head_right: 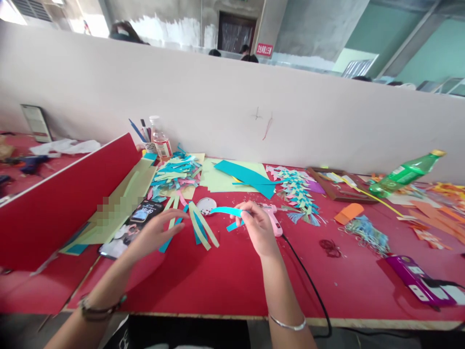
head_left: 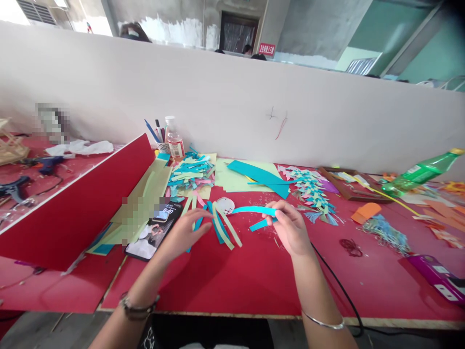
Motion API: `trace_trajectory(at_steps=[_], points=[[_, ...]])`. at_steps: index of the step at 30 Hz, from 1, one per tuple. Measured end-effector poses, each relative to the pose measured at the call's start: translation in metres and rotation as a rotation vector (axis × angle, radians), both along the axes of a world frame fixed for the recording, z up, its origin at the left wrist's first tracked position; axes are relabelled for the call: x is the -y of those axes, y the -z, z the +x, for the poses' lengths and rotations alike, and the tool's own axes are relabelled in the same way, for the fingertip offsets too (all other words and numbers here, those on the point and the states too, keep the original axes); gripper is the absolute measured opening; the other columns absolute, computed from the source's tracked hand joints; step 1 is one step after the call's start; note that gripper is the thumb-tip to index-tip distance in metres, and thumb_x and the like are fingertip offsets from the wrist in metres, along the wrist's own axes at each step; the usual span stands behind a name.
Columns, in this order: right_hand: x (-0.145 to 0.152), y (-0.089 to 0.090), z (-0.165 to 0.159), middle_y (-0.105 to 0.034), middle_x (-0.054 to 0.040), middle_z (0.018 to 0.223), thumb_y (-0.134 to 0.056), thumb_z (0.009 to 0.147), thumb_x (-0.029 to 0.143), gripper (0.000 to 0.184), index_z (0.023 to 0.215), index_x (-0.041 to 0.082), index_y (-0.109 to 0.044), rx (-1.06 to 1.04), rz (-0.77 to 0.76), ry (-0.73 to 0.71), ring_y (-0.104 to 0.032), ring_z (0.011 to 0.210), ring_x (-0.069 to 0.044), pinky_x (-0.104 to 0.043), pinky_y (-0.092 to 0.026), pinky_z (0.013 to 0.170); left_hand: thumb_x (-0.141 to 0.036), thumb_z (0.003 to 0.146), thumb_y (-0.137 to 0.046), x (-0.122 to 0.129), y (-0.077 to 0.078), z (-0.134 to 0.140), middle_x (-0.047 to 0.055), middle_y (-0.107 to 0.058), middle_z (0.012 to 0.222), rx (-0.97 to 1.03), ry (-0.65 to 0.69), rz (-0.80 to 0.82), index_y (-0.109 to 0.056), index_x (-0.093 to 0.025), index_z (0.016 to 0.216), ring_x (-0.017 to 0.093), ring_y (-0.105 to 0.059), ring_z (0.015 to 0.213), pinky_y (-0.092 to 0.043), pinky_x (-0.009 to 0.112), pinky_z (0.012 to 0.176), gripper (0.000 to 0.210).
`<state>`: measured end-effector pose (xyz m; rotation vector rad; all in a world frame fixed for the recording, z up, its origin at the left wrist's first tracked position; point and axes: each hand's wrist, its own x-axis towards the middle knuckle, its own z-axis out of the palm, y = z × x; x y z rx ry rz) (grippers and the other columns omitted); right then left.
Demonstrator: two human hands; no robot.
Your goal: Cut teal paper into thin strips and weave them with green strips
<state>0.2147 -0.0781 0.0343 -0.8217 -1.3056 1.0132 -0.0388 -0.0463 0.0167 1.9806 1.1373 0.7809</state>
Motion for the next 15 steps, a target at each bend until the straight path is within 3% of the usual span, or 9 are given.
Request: trace_trajectory(at_steps=[4,6,8,11,15], points=[[0.003,0.014,0.007,-0.051,0.0007,0.072,-0.05,0.077,0.027,0.011,0.069,0.02,-0.053,-0.053,-0.028,0.005,-0.044,0.057,-0.009,-0.027,-0.036,0.057,-0.047,0.075,-0.045,0.012,-0.008,-0.081,0.006,-0.051,0.116,-0.163,-0.243,0.026,-0.05,-0.019,0.106,0.02,-0.044,0.11,-0.032,0.031,0.095,0.043],[0.004,0.018,0.009,-0.049,0.0015,0.069,-0.051,0.076,0.027,0.012,0.067,0.02,-0.053,-0.061,-0.042,0.004,-0.044,0.056,-0.009,-0.027,-0.036,0.058,-0.051,0.072,-0.045,0.016,-0.003,-0.118,0.004,-0.044,0.125,-0.272,-0.325,-0.058,-0.042,-0.021,0.117,0.02,-0.039,0.115,-0.029,0.032,0.097,0.053],[0.004,0.022,0.009,-0.049,0.0015,0.069,-0.052,0.076,0.028,0.012,0.067,0.019,-0.053,-0.066,-0.059,0.006,-0.044,0.056,-0.01,-0.027,-0.036,0.058,-0.054,0.071,-0.044,0.018,0.008,-0.144,0.004,-0.035,0.133,-0.398,-0.321,-0.074,-0.033,-0.021,0.124,0.021,-0.032,0.121,-0.026,0.033,0.099,0.064],[0.003,0.025,0.009,-0.049,0.0014,0.07,-0.052,0.076,0.028,0.012,0.067,0.019,-0.053,-0.07,-0.069,0.002,-0.044,0.057,-0.009,-0.028,-0.036,0.059,-0.055,0.071,-0.042,0.019,0.027,-0.16,0.007,-0.028,0.136,-0.556,-0.259,-0.107,-0.029,-0.017,0.127,0.021,-0.026,0.124,-0.023,0.032,0.1,0.069],[0.003,0.026,0.009,-0.048,0.0018,0.067,-0.051,0.077,0.027,0.014,0.066,0.019,-0.053,-0.066,-0.059,-0.012,-0.044,0.057,-0.009,-0.027,-0.035,0.06,-0.055,0.071,-0.037,0.019,0.042,-0.158,0.011,-0.029,0.135,-0.603,-0.296,-0.009,-0.027,-0.011,0.128,0.022,-0.027,0.123,-0.023,0.031,0.1,0.073]])
